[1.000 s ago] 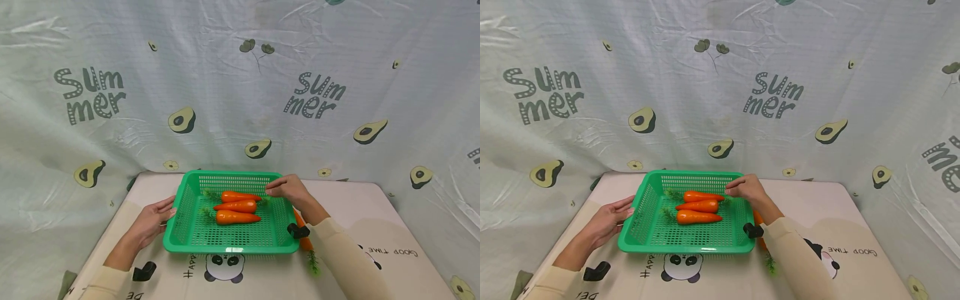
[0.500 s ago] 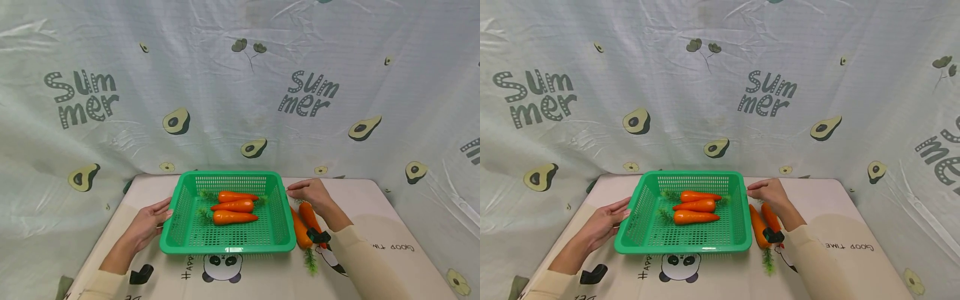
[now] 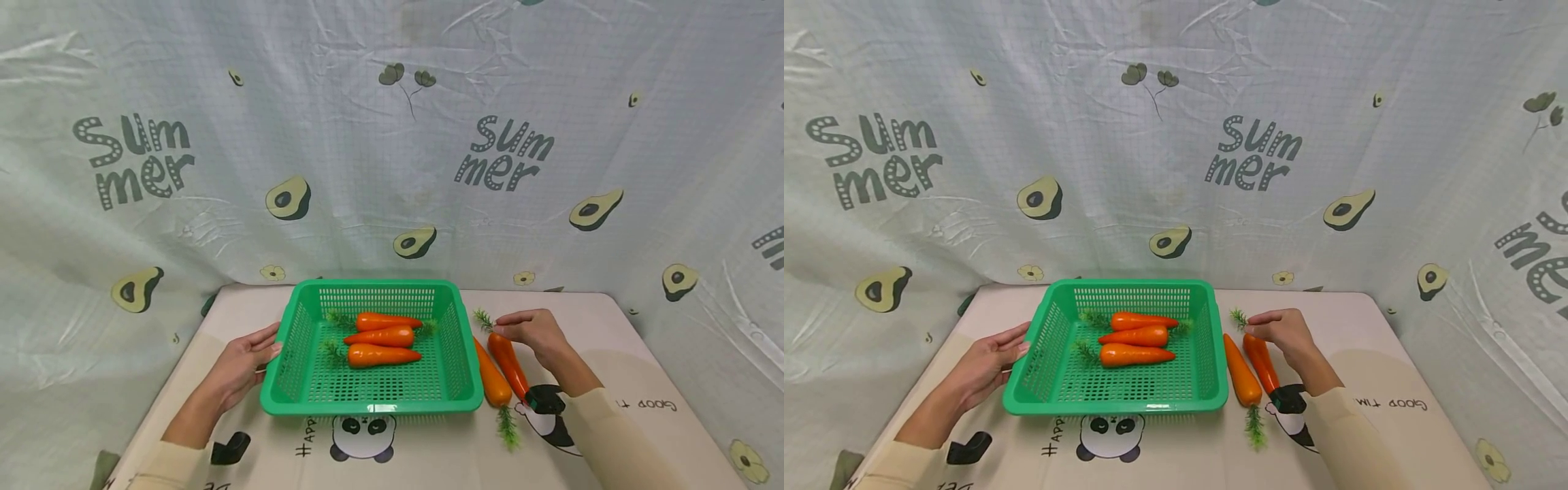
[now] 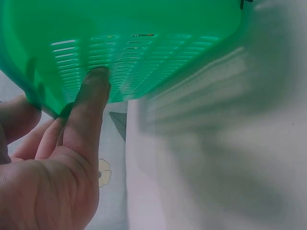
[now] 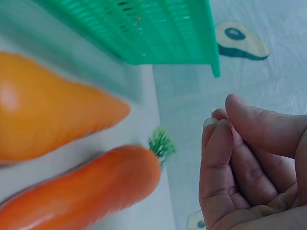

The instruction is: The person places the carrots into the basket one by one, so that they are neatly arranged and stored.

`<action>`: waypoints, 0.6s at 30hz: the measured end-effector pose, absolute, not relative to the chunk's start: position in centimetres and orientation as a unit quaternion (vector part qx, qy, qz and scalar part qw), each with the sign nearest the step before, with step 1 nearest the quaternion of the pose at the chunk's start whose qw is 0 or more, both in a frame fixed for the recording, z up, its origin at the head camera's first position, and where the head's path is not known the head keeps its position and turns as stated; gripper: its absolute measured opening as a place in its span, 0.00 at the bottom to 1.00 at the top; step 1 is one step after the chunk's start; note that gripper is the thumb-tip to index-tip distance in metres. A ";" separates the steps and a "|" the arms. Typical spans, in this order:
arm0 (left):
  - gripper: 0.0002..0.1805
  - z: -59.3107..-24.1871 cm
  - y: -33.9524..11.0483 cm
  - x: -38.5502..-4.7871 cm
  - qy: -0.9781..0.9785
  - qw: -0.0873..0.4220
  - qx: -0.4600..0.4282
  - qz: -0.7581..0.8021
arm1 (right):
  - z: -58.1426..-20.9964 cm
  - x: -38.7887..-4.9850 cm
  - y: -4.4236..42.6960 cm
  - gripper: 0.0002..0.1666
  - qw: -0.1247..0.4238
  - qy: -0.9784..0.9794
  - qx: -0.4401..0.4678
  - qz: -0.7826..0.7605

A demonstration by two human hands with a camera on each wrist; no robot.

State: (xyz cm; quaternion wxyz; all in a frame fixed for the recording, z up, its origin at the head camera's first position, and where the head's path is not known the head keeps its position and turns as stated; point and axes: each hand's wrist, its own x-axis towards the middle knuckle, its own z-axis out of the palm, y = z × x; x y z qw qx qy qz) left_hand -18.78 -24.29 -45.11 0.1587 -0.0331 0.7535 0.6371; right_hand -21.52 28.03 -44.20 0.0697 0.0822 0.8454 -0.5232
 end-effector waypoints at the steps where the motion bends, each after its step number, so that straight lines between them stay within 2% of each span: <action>1: 0.36 -45.1 -24.3 -18.8 0.753 0.158 -0.032 0.637 | -44.4 -21.4 28.3 0.21 0.068 0.846 0.084 -0.522; 8: 0.36 -45.0 -24.2 -18.8 0.751 0.161 -0.027 0.640 | -45.7 -20.3 29.5 0.22 0.063 0.857 0.097 -0.503; 15: 0.36 -44.9 -24.3 -18.8 0.749 0.160 -0.025 0.642 | -47.3 -19.7 29.7 0.20 0.035 0.877 0.129 -0.462; 18: 0.36 -44.9 -24.4 -18.8 0.749 0.161 -0.026 0.642 | -48.0 -19.5 29.3 0.24 0.029 0.881 0.136 -0.452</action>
